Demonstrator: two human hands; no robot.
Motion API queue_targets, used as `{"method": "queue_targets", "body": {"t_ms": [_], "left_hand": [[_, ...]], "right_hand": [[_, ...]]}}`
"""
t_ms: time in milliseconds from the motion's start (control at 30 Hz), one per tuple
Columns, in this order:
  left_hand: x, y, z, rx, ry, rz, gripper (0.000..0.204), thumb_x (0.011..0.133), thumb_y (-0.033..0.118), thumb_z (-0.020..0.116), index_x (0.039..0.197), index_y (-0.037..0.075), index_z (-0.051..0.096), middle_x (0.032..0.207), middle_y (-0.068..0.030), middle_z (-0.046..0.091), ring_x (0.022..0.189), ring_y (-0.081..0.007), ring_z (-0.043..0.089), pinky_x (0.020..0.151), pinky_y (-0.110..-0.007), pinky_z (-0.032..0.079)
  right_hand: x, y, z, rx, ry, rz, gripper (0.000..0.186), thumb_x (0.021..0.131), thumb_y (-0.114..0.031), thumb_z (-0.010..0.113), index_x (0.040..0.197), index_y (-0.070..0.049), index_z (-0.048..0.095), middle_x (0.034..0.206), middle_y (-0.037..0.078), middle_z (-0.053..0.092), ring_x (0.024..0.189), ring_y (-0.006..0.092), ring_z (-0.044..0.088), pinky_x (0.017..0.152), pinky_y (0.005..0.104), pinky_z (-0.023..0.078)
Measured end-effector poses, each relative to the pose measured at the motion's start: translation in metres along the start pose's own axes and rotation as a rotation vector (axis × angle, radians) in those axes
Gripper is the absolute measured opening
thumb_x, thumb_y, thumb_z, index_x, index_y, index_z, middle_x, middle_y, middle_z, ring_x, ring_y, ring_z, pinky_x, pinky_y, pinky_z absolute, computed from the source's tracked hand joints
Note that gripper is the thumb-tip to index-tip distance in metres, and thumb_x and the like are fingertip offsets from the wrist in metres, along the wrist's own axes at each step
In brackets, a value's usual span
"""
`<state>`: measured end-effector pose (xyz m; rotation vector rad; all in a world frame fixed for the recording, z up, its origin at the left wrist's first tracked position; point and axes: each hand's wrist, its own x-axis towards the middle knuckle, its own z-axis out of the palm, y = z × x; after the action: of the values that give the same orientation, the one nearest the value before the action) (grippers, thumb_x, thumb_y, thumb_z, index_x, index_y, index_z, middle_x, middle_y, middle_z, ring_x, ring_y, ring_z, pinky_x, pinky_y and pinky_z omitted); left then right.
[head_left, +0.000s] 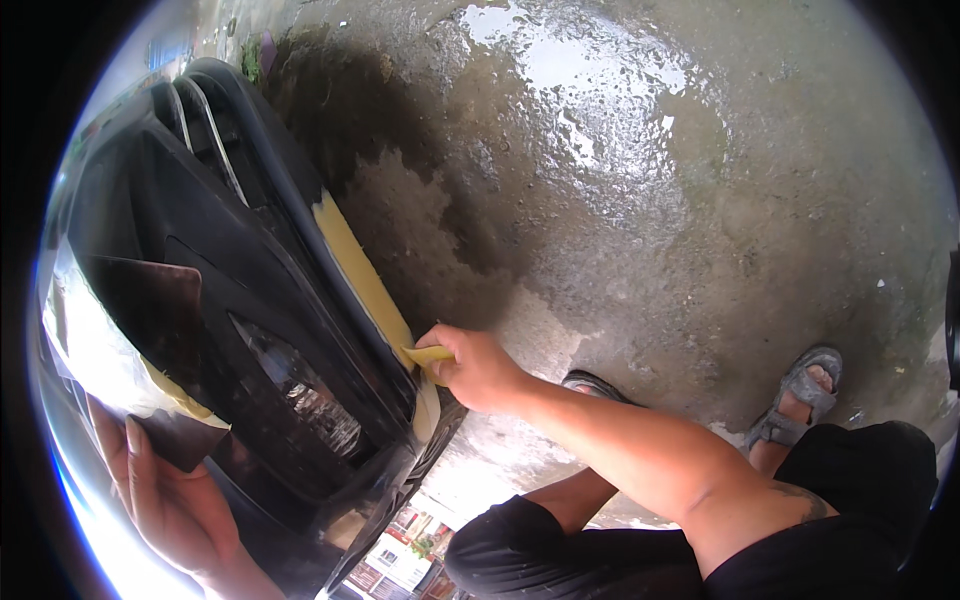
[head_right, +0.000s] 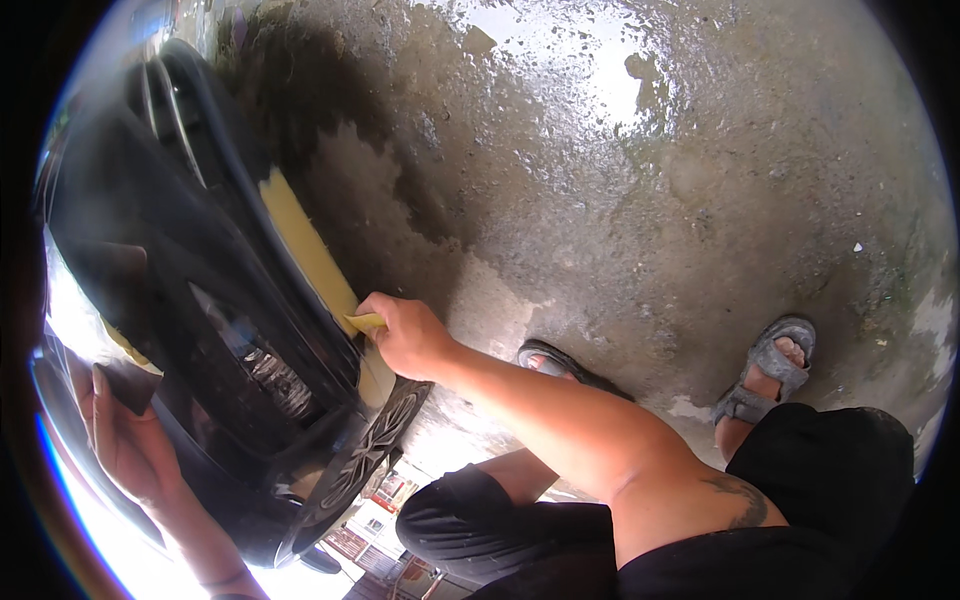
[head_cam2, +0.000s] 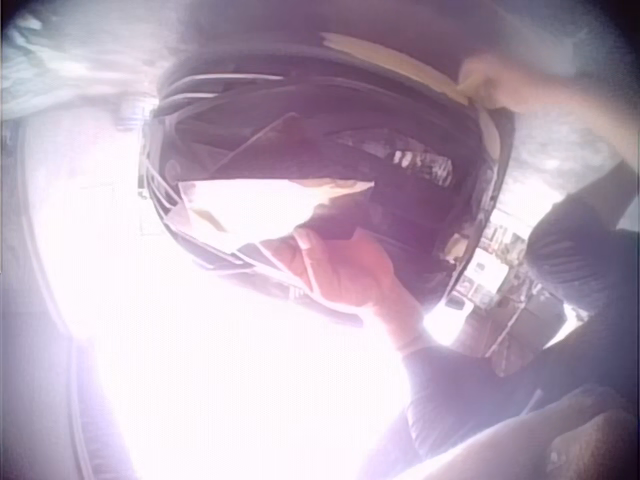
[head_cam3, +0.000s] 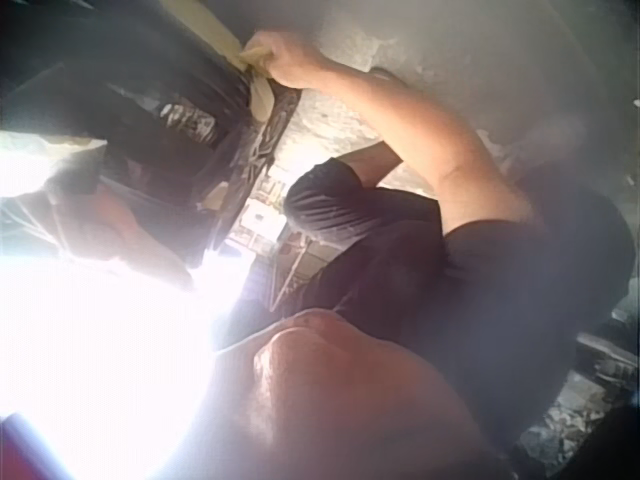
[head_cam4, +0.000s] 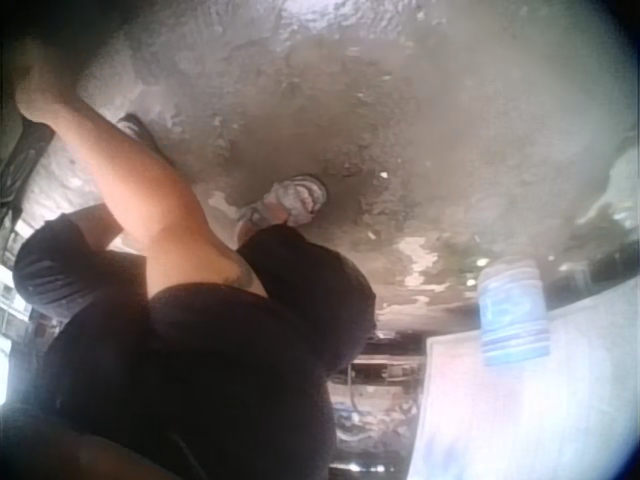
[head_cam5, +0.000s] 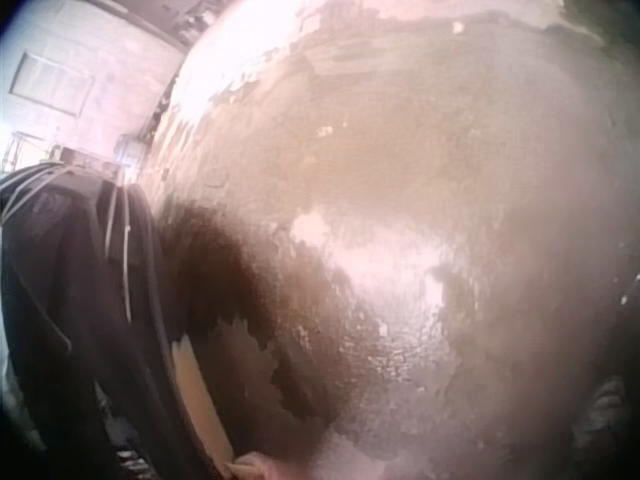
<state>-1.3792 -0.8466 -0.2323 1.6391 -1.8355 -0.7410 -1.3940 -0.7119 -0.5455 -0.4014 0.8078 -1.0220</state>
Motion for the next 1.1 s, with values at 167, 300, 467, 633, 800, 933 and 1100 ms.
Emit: {"method": "queue_targets", "body": {"t_ms": [167, 300, 467, 633, 800, 933, 1100], "left_hand": [[0.005, 0.001, -0.008, 0.038, -0.032, -0.02, 0.053, 0.097, 0.016, 0.051, 0.145, 0.0, 0.036, 0.144, -0.0173, 0.042, 0.125, -0.0284, 0.052, 0.102, -0.038, 0.044], [0.005, 0.005, -0.01, -0.019, 0.002, -0.037, 0.054, 0.096, 0.017, 0.051, 0.145, 0.0, 0.036, 0.144, -0.0179, 0.04, 0.129, -0.0303, 0.047, 0.103, -0.04, 0.043], [0.004, 0.003, 0.004, 0.019, 0.074, -0.031, 0.058, 0.095, 0.019, 0.051, 0.147, 0.002, 0.032, 0.146, -0.0193, 0.038, 0.134, -0.0348, 0.041, 0.105, -0.043, 0.042], [0.002, 0.006, 0.007, 0.035, 0.048, -0.054, 0.059, 0.094, 0.017, 0.051, 0.148, 0.002, 0.03, 0.146, -0.0197, 0.038, 0.134, -0.0366, 0.04, 0.103, -0.044, 0.044], [0.012, 0.009, -0.017, -0.103, -0.174, -0.068, 0.055, 0.098, 0.01, 0.048, 0.147, -0.002, 0.027, 0.142, -0.0203, 0.041, 0.126, -0.0272, 0.048, 0.104, -0.037, 0.041], [0.013, 0.009, -0.021, -0.147, -0.226, -0.086, 0.055, 0.097, 0.01, 0.048, 0.147, -0.002, 0.028, 0.143, -0.0201, 0.04, 0.126, -0.0284, 0.047, 0.104, -0.037, 0.041], [0.015, 0.01, -0.03, -0.035, -0.044, -0.029, 0.05, 0.098, 0.011, 0.048, 0.143, -0.004, 0.035, 0.143, -0.0193, 0.041, 0.127, -0.027, 0.047, 0.102, -0.036, 0.044]], "right_hand": [[-0.02, -0.003, -0.012, -0.215, -0.13, -0.177, 0.023, 0.087, -0.004, 0.055, 0.109, -0.005, 0.06, 0.099, 0.024, 0.066, 0.094, 0.0376, 0.064, 0.08, 0.0416, 0.05], [0.003, 0.016, -0.039, -0.097, 0.026, 0.012, 0.025, 0.088, -0.004, 0.054, 0.112, -0.004, 0.06, 0.1, 0.019, 0.066, 0.095, 0.0295, 0.064, 0.081, 0.0378, 0.05], [0.039, 0.024, -0.047, 0.09, 0.074, 0.101, 0.028, 0.086, -0.004, 0.056, 0.114, -0.004, 0.059, 0.097, 0.012, 0.066, 0.09, 0.0189, 0.062, 0.078, 0.0328, 0.049], [0.082, 0.021, -0.051, 0.274, 0.107, 0.083, 0.031, 0.078, -0.002, 0.055, 0.109, -0.002, 0.062, 0.097, 0.01, 0.065, 0.089, 0.0177, 0.061, 0.077, 0.0314, 0.049], [0.112, -0.001, -0.065, 0.099, 0.145, -0.033, 0.036, 0.076, -0.006, 0.06, 0.111, -0.001, 0.061, 0.101, 0.015, 0.066, 0.093, 0.0229, 0.063, 0.079, 0.0346, 0.05], [0.132, -0.025, -0.068, -0.018, 0.129, -0.098, 0.037, 0.076, -0.009, 0.065, 0.112, 0.0, 0.061, 0.1, 0.017, 0.067, 0.094, 0.0257, 0.064, 0.08, 0.0359, 0.05], [0.152, -0.043, -0.067, -0.106, 0.162, -0.22, 0.031, 0.08, -0.011, 0.066, 0.109, -0.003, 0.062, 0.1, 0.016, 0.067, 0.094, 0.0269, 0.064, 0.079, 0.0373, 0.05]]}}
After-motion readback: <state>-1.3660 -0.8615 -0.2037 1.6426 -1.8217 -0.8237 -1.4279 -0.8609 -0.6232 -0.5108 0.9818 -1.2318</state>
